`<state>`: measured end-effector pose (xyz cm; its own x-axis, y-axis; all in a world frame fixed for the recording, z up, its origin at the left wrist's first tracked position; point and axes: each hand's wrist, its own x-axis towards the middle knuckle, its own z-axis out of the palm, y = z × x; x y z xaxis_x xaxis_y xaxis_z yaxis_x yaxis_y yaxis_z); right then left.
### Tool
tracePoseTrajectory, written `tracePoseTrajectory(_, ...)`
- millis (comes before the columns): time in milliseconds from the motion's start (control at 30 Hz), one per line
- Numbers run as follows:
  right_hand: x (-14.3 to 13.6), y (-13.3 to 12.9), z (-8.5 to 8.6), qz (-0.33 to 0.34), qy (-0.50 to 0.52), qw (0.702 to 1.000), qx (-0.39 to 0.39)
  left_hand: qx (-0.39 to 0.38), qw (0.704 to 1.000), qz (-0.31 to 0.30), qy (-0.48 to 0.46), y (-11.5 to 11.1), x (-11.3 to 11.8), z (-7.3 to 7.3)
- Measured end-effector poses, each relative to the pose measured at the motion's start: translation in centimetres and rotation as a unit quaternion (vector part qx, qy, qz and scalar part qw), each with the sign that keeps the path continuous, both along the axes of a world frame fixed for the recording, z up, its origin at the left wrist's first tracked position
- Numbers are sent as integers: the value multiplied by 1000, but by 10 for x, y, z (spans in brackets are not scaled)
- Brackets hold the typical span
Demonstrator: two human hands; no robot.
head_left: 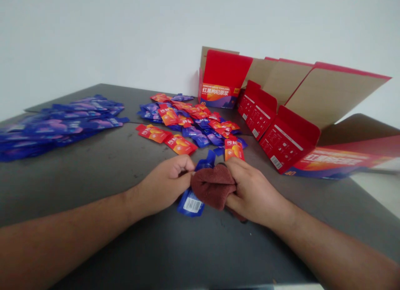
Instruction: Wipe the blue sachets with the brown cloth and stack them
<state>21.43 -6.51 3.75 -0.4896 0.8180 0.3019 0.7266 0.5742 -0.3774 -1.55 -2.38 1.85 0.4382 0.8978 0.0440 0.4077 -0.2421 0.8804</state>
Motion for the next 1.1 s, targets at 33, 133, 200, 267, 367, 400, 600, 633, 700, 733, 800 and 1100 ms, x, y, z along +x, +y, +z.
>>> tracePoseTrajectory(33, 0, 0, 0, 6, -1, 1000, -3, 2, 1000, -1, 1, 0, 0, 0)
tracePoseTrajectory(133, -2, -1, 1, 55, -15, 998, -17, 19, 1000, -8, 8, 0, -1, 1)
tracePoseTrajectory(200, -2, -1, 1, 62, -14, 998, -16, 22, 1000, -8, 10, 0, -1, 1)
tracePoseTrajectory(267, -1, 0, 1, 33, -4, 999, -9, 15, 1000, -4, 6, 0, -1, 0)
tracePoseTrajectory(367, 0, 1, 1, 7, 3, 1000, -7, 9, 1000, -2, -2, 0, -1, 0)
tracePoseTrajectory(400, 0, 1, 1, 14, 0, 1000, -10, 10, 1000, -3, 0, 0, -1, 0)
tracePoseTrajectory(600, -1, -1, 1, 46, -14, 999, -15, 22, 1000, -6, 9, 0, -1, 1)
tracePoseTrajectory(633, -1, -1, 1, 28, -10, 999, -12, 20, 1000, -4, 5, 0, -1, 1)
tracePoseTrajectory(700, 0, -1, 1, 5, -4, 1000, -8, 17, 1000, -4, 2, 0, -1, 1)
tracePoseTrajectory(733, 0, 0, 1, 6, -3, 1000, -7, 17, 1000, -4, 3, 0, -1, 1)
tracePoseTrajectory(800, 0, -1, 1, 30, -5, 999, -11, 20, 1000, -4, 8, -1, 0, 2)
tracePoseTrajectory(1100, 0, 0, -1, 11, -2, 1000, -1, 14, 1000, -1, 2, -1, 0, 0)
